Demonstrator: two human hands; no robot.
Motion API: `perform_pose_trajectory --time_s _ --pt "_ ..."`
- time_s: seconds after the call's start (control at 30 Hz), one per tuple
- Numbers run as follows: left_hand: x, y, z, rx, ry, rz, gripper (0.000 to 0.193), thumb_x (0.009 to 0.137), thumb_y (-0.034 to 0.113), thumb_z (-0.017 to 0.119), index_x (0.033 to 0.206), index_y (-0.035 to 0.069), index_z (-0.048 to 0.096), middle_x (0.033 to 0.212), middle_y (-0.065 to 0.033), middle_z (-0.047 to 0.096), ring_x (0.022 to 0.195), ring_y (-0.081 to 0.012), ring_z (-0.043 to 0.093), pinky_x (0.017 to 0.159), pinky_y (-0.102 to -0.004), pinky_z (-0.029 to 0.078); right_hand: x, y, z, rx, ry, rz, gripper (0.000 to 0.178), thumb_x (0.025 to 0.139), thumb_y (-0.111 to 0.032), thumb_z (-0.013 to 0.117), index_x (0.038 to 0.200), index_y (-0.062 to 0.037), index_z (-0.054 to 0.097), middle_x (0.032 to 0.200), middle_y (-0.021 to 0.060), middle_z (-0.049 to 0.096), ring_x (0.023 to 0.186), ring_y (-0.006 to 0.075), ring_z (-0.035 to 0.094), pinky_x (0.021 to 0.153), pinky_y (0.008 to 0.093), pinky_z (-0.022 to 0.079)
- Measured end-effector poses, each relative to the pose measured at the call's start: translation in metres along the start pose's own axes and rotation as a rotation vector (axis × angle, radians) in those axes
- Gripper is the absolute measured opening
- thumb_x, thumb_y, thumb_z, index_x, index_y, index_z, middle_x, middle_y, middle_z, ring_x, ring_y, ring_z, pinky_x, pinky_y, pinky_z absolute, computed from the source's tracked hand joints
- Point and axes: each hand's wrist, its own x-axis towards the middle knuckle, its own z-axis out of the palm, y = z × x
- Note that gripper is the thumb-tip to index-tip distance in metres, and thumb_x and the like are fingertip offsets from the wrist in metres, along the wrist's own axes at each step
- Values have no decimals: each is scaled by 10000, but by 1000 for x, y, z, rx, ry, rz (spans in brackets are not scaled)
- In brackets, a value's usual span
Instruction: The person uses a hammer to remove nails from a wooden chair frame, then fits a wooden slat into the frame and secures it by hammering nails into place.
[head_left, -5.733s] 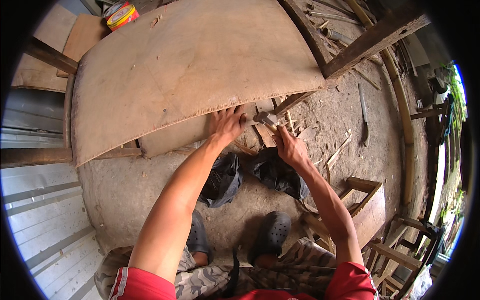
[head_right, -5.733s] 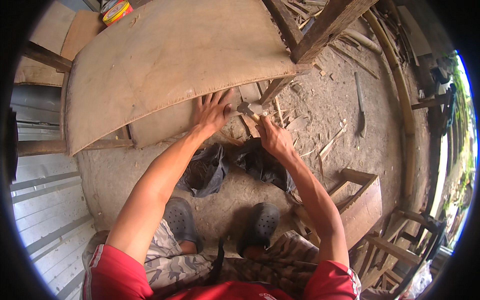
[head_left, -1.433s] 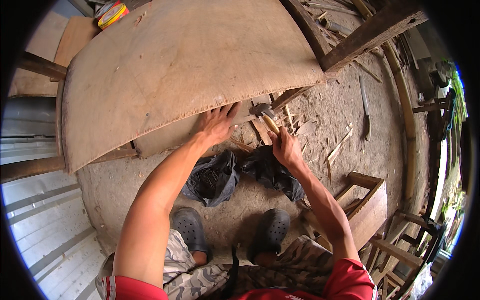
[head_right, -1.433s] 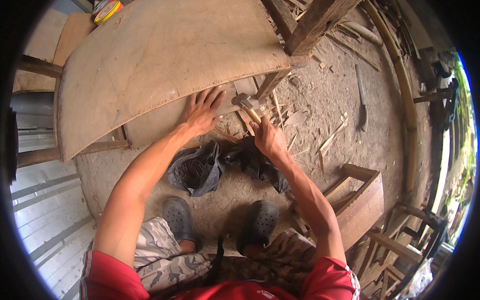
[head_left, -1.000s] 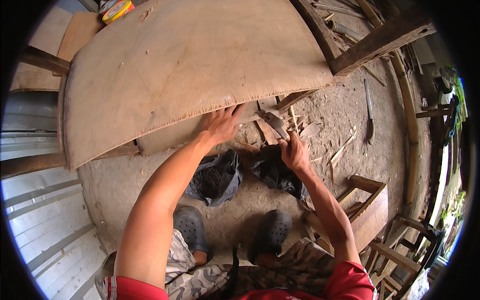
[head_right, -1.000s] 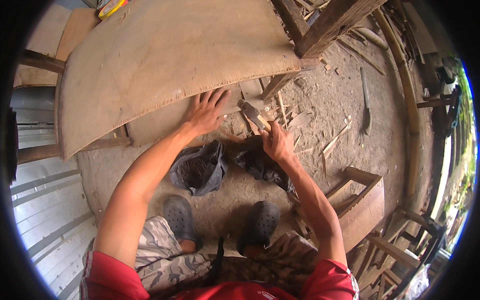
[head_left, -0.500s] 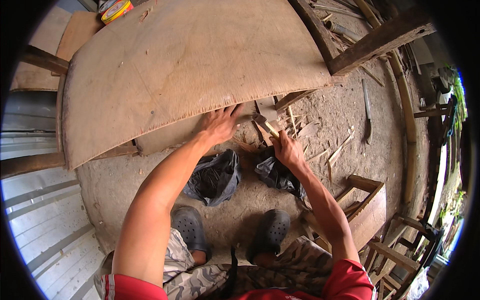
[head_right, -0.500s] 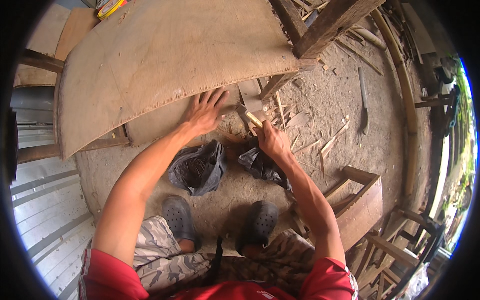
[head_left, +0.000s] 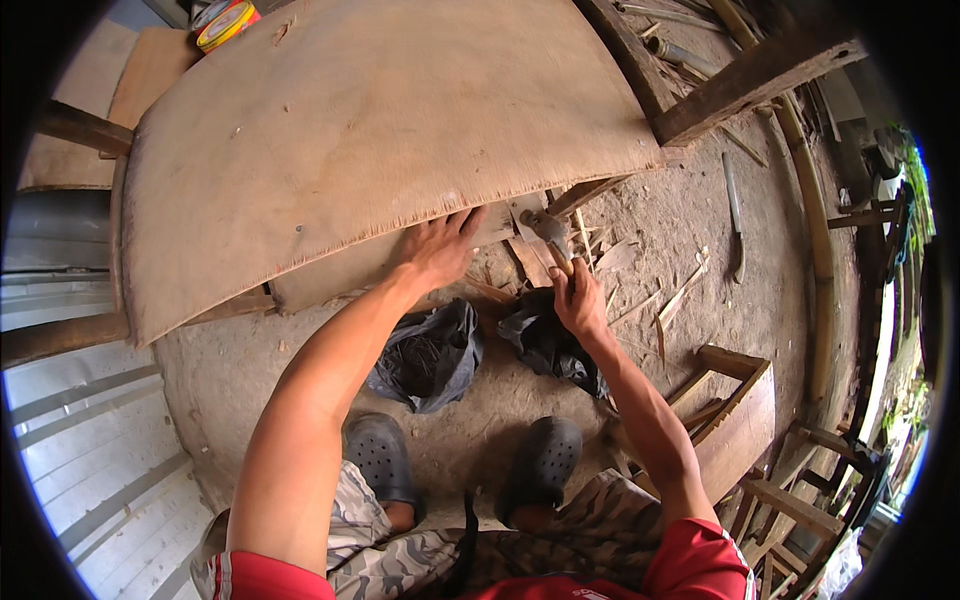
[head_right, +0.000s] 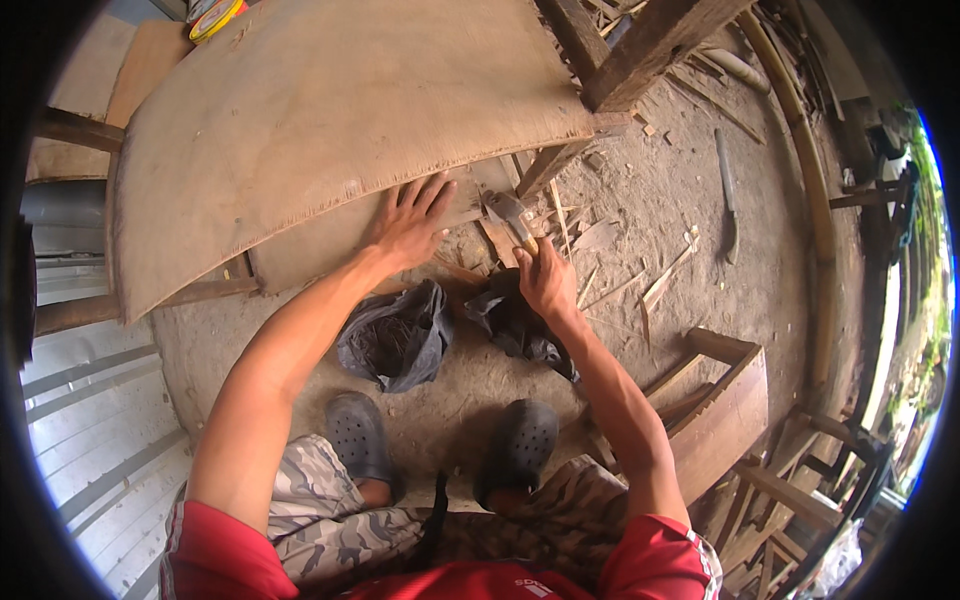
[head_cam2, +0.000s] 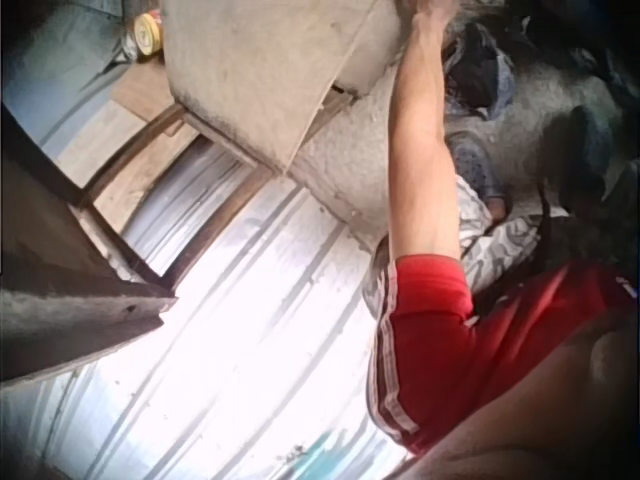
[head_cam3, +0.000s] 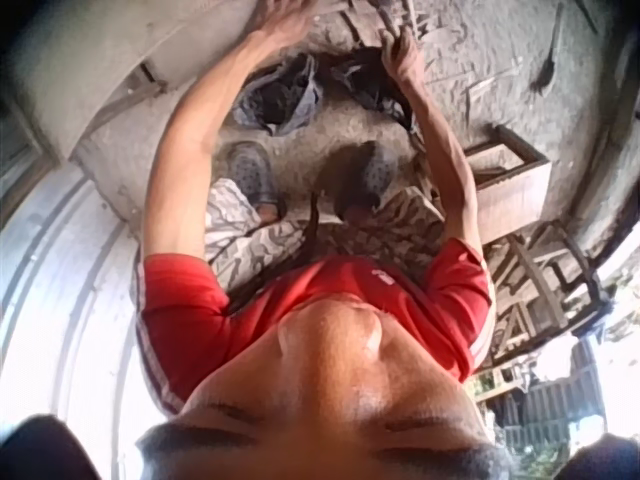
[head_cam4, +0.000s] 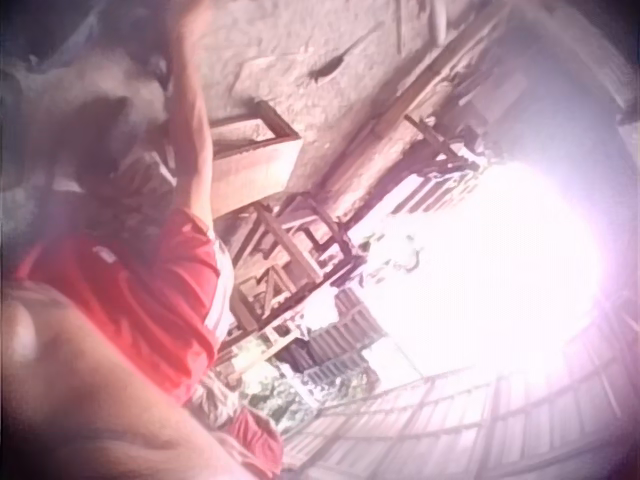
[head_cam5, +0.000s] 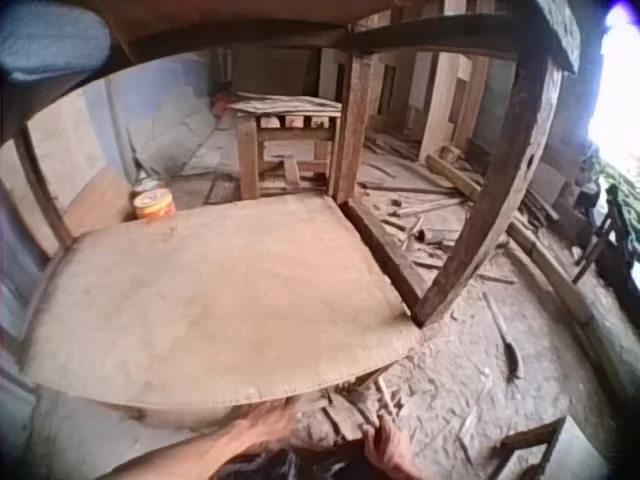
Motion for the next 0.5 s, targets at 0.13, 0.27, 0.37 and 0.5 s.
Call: perform_pose_trajectory --time_s 0.13,0.27,0.37,0.5 --pt "-3 0 -8 31 0 16 842 928 347 629 1597 96 184 1665 -103 147 1540 -316 89 1241 -563 42 3 4 -12 -21 -18 68 312 950 -307 673 919 -39 515 653 202 603 622 437 626 540 471 479" --pt "-2 -4 -11 86 58 44 851 922 396 635 1592 91 207 1667 -100 152 1545 -315 76 1245 -550 28 -4 17 -25 -109 -140 -80 402 945 -441 647 877 -58 546 675 181 634 628 405 648 552 494 493" --pt "-3 3 -17 120 67 52 904 896 420 669 1596 98 195 1671 -93 143 1543 -316 89 1246 -545 40 -12 29 -40 -285 -365 -108 429 952 -508 596 907 -82 580 700 162 664 641 389 663 568 488 516" --pt "-3 2 -16 148 99 70 964 857 428 716 1596 102 192 1666 -101 153 1536 -323 115 1241 -549 76 -23 26 -53 -361 -525 -156 405 956 -493 580 935 -90 602 714 152 676 643 386 665 572 487 523"
